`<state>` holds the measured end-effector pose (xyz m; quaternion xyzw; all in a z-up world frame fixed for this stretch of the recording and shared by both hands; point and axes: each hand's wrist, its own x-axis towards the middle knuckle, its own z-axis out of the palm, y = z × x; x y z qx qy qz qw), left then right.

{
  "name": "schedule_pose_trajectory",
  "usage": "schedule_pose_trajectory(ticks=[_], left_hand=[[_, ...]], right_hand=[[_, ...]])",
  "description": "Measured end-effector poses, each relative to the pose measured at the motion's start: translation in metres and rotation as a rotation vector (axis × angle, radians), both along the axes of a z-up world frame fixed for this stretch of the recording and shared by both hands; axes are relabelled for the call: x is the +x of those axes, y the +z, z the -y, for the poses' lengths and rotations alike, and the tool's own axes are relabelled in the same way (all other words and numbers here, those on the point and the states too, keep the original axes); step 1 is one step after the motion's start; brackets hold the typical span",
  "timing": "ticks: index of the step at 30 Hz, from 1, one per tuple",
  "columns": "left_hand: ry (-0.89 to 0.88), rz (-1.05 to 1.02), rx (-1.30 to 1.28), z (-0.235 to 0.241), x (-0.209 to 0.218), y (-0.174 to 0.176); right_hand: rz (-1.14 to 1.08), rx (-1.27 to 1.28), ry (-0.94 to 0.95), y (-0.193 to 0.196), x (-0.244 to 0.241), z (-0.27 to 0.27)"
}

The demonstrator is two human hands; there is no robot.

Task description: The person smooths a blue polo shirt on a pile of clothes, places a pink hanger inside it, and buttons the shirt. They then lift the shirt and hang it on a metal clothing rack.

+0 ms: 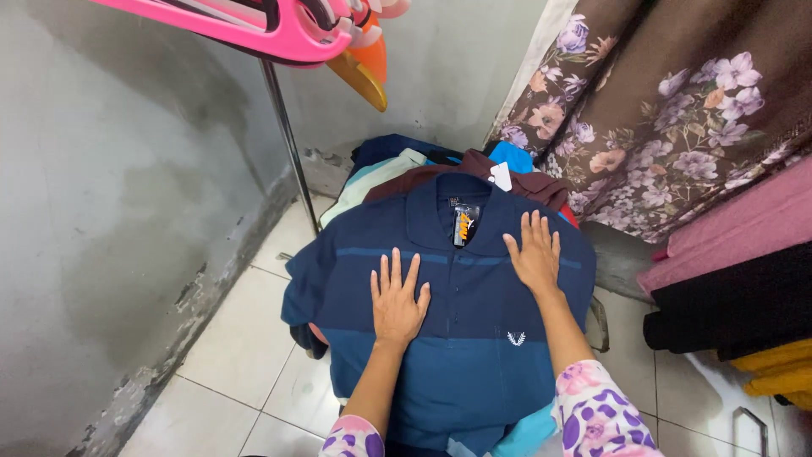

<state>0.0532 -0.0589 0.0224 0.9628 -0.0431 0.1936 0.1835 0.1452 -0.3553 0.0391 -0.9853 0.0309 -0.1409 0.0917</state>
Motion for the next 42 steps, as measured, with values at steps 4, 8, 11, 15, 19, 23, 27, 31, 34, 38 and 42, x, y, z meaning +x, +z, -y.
schedule_pose_trajectory(ticks=[4, 8, 11, 15, 19, 23, 27, 31, 34, 38, 42], left_hand=[[0.007, 0.017, 0.008, 0.001, -0.003, 0.005], [0.005, 0.018, 0.014, 0.000, -0.001, 0.009], [-0.008, 0.002, 0.006, 0.000, -0.002, 0.004], [-0.022, 0.000, -0.010, 0.000, -0.003, 0.008], [-0.012, 0.001, -0.002, 0.001, -0.001, 0.006], [-0.007, 0.010, 0.004, 0.001, -0.005, 0.004], [0.003, 0.022, 0.000, 0.002, -0.003, 0.006], [0.005, 0.012, 0.014, 0.001, -0.002, 0.003], [0.016, -0.008, -0.008, 0.001, -0.002, 0.003], [0.026, -0.033, -0.072, -0.003, 0.003, -0.009], [0.120, 0.049, -0.137, -0.011, 0.019, -0.002]], right_hand=[[0.198, 0.050, -0.085, 0.011, 0.000, -0.027], [0.032, -0.167, 0.169, 0.018, 0.021, -0.047], [-0.121, -0.150, 0.150, 0.009, 0.051, -0.048], [-0.138, -0.084, 0.070, 0.009, 0.061, -0.070], [-0.122, -0.075, 0.108, 0.005, 0.026, -0.091], [0.063, 0.050, 0.150, -0.026, 0.008, -0.094], [0.480, 0.269, 0.145, 0.015, 0.009, -0.136], [0.281, 0.129, 0.531, 0.011, 0.045, -0.192], [-0.027, 0.028, 0.501, -0.010, 0.075, -0.208], [-0.063, -0.008, 0.487, -0.014, 0.073, -0.230], [0.196, 0.215, 0.501, -0.015, 0.041, -0.222]])
